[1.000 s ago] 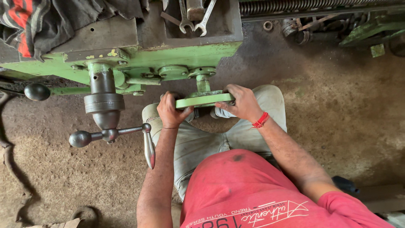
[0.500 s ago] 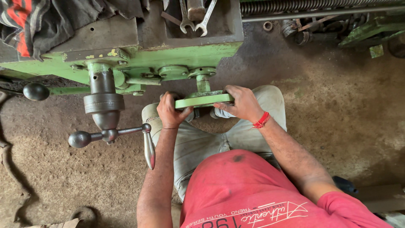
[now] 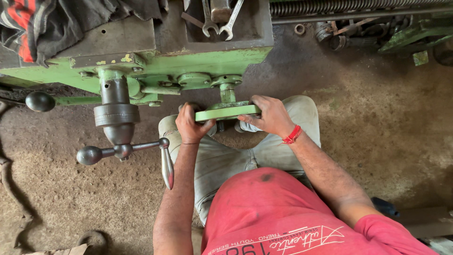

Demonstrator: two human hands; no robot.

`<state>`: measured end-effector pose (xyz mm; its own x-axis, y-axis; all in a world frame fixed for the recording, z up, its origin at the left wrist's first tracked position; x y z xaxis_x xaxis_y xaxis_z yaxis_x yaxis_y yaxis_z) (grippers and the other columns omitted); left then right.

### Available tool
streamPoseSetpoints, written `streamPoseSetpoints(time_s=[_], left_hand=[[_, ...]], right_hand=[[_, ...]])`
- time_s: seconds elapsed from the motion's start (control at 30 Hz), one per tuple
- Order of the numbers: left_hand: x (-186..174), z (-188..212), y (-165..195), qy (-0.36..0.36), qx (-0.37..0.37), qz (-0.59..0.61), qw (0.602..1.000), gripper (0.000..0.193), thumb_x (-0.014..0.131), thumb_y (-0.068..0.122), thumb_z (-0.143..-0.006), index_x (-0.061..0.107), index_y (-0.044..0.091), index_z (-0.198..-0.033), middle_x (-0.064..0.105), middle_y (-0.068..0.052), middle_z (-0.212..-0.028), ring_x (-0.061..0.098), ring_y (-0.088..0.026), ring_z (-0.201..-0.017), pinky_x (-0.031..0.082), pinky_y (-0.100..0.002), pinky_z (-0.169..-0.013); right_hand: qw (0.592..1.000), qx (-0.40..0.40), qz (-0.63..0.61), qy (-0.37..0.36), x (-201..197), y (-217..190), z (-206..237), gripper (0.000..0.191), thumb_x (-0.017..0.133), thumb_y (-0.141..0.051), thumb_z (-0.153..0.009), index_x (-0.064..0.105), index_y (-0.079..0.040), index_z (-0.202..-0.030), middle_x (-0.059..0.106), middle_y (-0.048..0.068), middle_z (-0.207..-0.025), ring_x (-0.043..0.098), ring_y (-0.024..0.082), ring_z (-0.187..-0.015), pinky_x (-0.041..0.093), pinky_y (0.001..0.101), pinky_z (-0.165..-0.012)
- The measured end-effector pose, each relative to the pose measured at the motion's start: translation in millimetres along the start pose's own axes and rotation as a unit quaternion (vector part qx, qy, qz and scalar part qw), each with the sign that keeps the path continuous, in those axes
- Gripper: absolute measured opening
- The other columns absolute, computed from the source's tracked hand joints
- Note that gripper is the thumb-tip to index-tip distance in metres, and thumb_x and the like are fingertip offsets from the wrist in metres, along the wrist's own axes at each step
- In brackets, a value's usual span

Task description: The person sits in front of a green metal lathe and repeatedly turns a green handwheel with both hands to adjust the machine's carriage. Wrenches and a cloth rest on the lathe bed nearby. The person continues turning the wheel throughout the clip without changing tools or objects.

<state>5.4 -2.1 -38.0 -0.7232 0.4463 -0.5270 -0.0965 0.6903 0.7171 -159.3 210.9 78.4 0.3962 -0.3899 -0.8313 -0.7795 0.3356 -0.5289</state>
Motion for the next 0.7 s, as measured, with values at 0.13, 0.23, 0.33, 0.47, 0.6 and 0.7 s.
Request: streamPoseSetpoints(time_s=[0.13,0.23,0.33,0.47,0.6,0.7], left_hand=[[0.1,0.4,-1.6,0.004,0.007,-0.008,1.0,0.056,0.088,0.045,-0.068,0.057,0.006,-0.092,0.057,-0.014,-0.089,0.061,-0.038,-0.082,0.051,-0.047,-0.069],[-0.5,0.8,-0.3,0.002,-0.001,-0.003,1.0,0.055,0.089,0.044,-0.069,0.057,0.005,-0.092,0.057,-0.014,-0.089,0.061,-0.038,-0.082,0.051,-0.047,-0.07],[-4.7,0.4,3.5,-0.003,-0.006,0.018,1.0,0.054,0.088,0.042,-0.069,0.059,0.005,-0.094,0.058,-0.014,-0.09,0.062,-0.037,-0.084,0.052,-0.047,-0.072],[-11.6,-3.8,13.5,-0.012,-0.011,0.031,0.999,0.054,0.087,0.041,-0.07,0.058,0.004,-0.097,0.06,-0.016,-0.095,0.061,-0.039,-0.09,0.051,-0.048,-0.078],[-22.5,-8.8,30.7,-0.011,0.028,-0.031,0.999,0.051,0.084,0.035,-0.075,0.058,0.003,-0.105,0.06,-0.017,-0.102,0.057,-0.044,-0.1,0.048,-0.052,-0.092],[-27.7,-14.4,48.6,-0.024,0.042,-0.08,0.996,0.045,0.082,0.028,-0.074,0.06,0.005,-0.106,0.061,-0.018,-0.102,0.057,-0.043,-0.099,0.046,-0.053,-0.094]], right_hand=[[1.0,-0.012,0.006,0.014,-1.2,-2.9,-1.1,0.07,0.07,-0.066,-0.088,0.065,0.003,-0.097,0.068,0.018,-0.088,0.069,0.04,-0.083,0.055,0.0453,-0.074],[1.0,-0.002,0.006,0.007,-0.8,-4.1,-1.8,0.069,0.07,-0.066,-0.088,0.066,0.003,-0.096,0.068,0.018,-0.086,0.069,0.039,-0.082,0.055,0.0456,-0.073],[1.0,0.003,0.003,0.004,-0.4,-5.8,-1.4,0.067,0.071,-0.065,-0.088,0.066,0.002,-0.096,0.069,0.018,-0.086,0.069,0.039,-0.082,0.055,0.0462,-0.073],[1.0,-0.005,0.01,0.021,0.8,-8.7,-3.6,0.065,0.073,-0.063,-0.086,0.068,0.002,-0.098,0.069,0.018,-0.086,0.069,0.04,-0.082,0.054,0.0474,-0.072],[0.999,0.002,0.029,0.027,1.3,-12.4,-5.2,0.064,0.076,-0.062,-0.083,0.068,0.001,-0.096,0.069,0.019,-0.082,0.067,0.042,-0.079,0.053,0.0493,-0.07],[0.999,0.029,0.032,0.0,1.9,-14.9,-6.7,0.063,0.076,-0.064,-0.082,0.068,-0.002,-0.088,0.07,0.019,-0.079,0.068,0.042,-0.077,0.053,0.0504,-0.07]])
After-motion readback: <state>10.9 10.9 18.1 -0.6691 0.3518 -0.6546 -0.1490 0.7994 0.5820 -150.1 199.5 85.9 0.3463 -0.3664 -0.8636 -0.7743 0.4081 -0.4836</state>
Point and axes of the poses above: each hand's wrist, its own z-axis away from the middle knuckle, its own x-axis out of the palm, y = z × x, the point moved 1 cm from there along -z, towards the middle knuckle
